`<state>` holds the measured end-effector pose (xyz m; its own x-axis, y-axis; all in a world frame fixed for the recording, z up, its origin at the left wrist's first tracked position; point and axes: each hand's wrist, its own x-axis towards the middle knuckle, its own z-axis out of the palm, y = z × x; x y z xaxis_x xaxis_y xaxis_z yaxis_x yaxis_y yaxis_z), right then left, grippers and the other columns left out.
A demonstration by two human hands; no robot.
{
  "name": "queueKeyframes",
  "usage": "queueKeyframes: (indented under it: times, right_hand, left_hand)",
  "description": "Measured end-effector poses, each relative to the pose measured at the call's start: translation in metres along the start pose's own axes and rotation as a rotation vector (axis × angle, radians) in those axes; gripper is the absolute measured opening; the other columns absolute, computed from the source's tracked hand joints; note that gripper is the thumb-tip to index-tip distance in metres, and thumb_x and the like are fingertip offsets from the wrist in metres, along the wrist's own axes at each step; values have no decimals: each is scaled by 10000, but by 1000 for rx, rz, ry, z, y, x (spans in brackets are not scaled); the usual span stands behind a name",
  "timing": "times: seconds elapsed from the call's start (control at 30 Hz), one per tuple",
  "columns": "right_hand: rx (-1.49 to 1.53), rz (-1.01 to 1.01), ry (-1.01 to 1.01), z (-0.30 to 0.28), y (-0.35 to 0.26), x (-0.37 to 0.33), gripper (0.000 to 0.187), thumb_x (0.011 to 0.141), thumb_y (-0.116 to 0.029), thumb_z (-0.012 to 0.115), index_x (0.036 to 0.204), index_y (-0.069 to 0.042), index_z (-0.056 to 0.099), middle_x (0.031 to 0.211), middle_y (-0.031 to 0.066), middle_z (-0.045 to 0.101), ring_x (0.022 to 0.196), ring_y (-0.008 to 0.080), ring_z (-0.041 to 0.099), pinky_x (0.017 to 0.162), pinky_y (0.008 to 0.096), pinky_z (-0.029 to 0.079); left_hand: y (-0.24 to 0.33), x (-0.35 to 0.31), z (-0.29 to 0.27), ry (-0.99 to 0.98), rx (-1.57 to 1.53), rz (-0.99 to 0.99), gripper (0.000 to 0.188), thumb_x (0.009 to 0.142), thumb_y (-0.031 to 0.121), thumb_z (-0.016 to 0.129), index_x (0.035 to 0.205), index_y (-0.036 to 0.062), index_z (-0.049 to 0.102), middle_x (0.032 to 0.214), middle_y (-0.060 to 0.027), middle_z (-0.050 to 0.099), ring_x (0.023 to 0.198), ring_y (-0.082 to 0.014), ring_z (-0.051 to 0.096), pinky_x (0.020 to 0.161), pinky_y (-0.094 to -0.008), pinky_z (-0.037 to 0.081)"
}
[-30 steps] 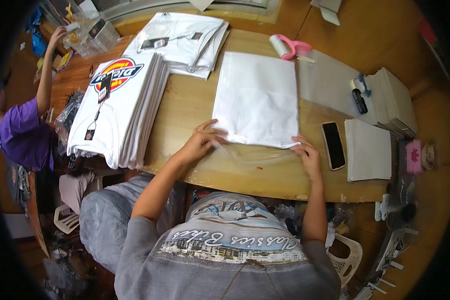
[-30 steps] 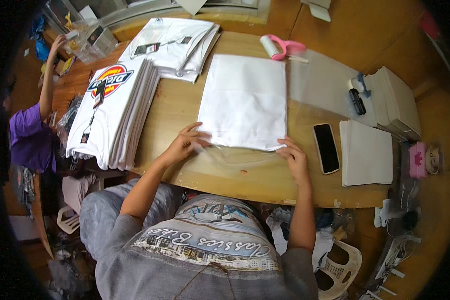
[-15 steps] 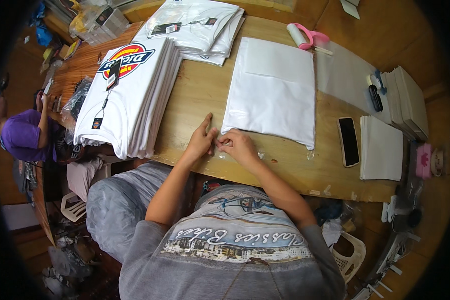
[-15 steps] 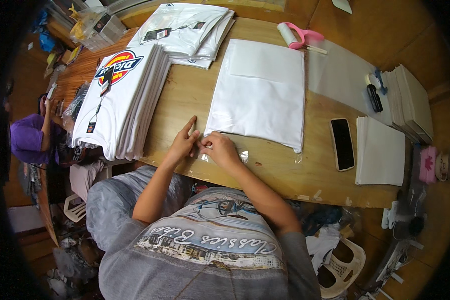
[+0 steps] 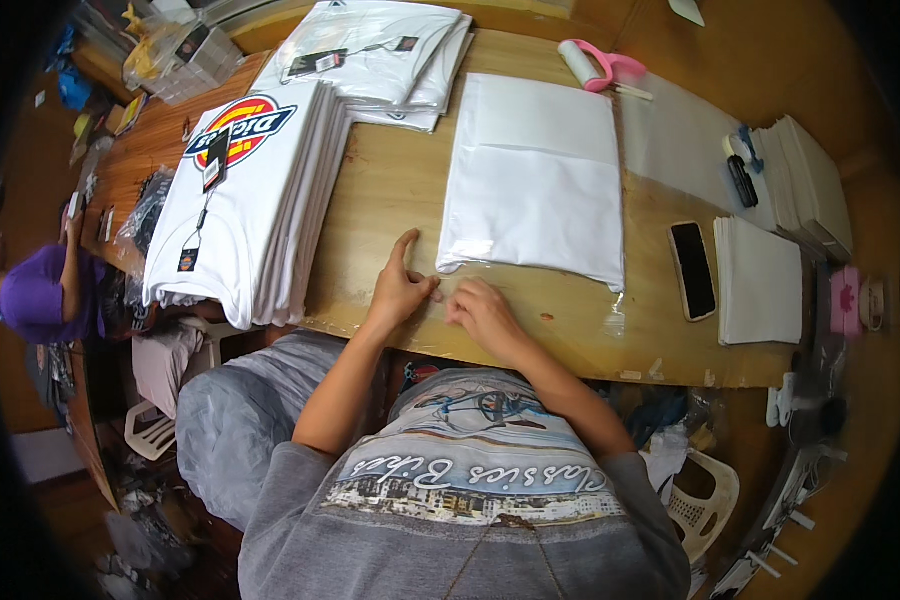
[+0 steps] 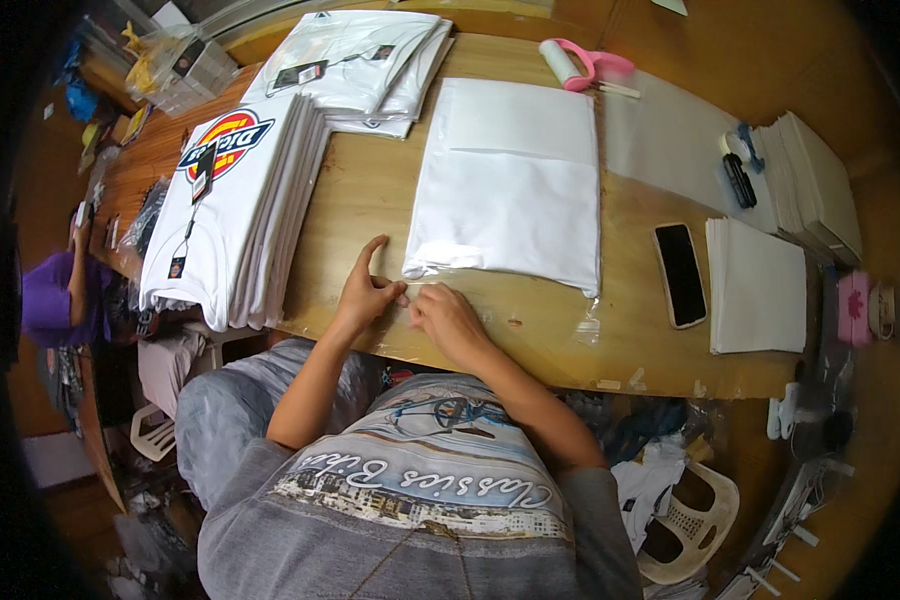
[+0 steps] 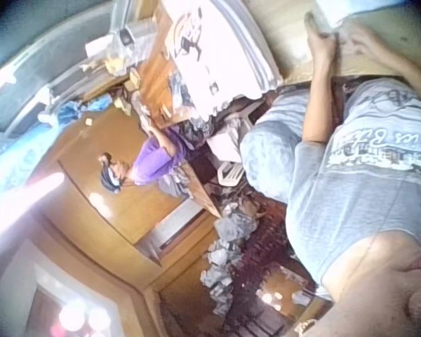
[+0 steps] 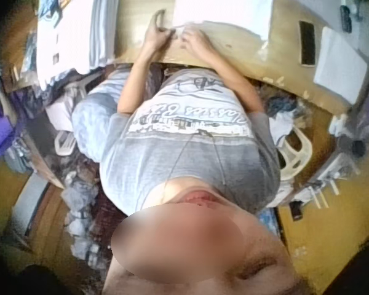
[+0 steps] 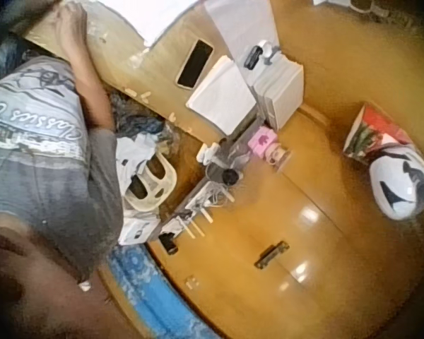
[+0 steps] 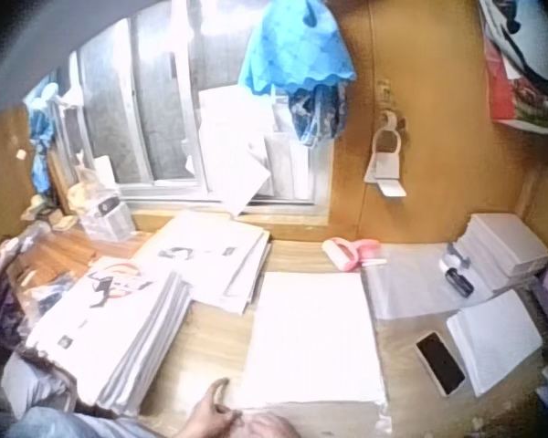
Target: The person folds white t-shirts and places them into clear plastic bags. They then seal the bags and stack the packaged shirts on the table.
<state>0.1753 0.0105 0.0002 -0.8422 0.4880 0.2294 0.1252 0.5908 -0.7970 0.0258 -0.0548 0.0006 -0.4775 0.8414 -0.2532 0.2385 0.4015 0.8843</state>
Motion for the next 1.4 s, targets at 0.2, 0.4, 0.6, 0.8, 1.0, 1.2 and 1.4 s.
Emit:
queueKeyframes:
  times: [0.2, 0.4, 0.6, 0.8, 1.0, 1.2, 1.4]
  right_hand:
    - [-9, 164, 154, -36, -6, -45, 109, 630, -54, 599, 683, -14, 513, 730, 94, 487, 747, 270, 480, 666, 342, 390]
    - [61, 126, 74, -4, -9, 12, 134, 632, -55, 621, 719, -8, 531, 735, 106, 478, 744, 263, 495, 652, 334, 400]
    - [-11, 162, -65, 13, -5, 25, 147, 586, -85, 645, 630, -23, 519, 723, 96, 479, 788, 268, 472, 694, 353, 380]
    - [-88, 24, 18, -8, -4, 1, 114, 585, -128, 630, 598, -57, 543, 685, 60, 485, 755, 241, 463, 674, 333, 383]
    - [-477, 523, 349, -112, 22, -176, 146, 557, -162, 644, 644, -51, 608, 715, 81, 530, 752, 258, 470, 668, 356, 364]
    - [-1353, 1422, 64, -188, 7, -377, 211, 674, -175, 551, 800, -7, 570, 788, 109, 545, 816, 276, 496, 729, 364, 374]
    - [-1054, 413, 316, -203, 18, -182, 220, 768, -109, 464, 948, 1, 528, 968, 163, 525, 913, 291, 490, 791, 366, 382]
  left_hand:
    - [12, -2, -8, -102, -18, -82, 692, 703, 27, 590, 1270, 81, 196, 563, -71, 588, 483, -104, 539, 463, -220, 404]
    - [7, 0, -13, -185, -41, -58, 725, 704, 19, 580, 1290, 81, 157, 535, -54, 555, 373, -74, 424, 337, -214, 327]
    - [-3, -2, -16, -191, -91, -45, 718, 699, -6, 550, 1292, 94, 160, 503, -37, 511, 387, -85, 437, 339, -218, 335]
    - [3, -3, -9, -116, 14, -42, 663, 695, 2, 561, 1258, 128, 233, 536, -63, 556, 449, -84, 494, 400, -228, 374]
    - [3, -11, -9, -96, 23, -15, 540, 709, 21, 579, 1167, 114, 308, 559, -76, 569, 478, -117, 508, 462, -239, 383]
    - [6, -15, -21, -267, 39, 232, 438, 696, -90, 479, 1093, 57, 366, 711, -107, 580, 703, -255, 553, 653, -306, 421]
    - [21, -9, -29, -212, 584, 704, 345, 635, -31, 542, 969, 39, 498, 931, -116, 521, 817, -276, 473, 720, -354, 395]
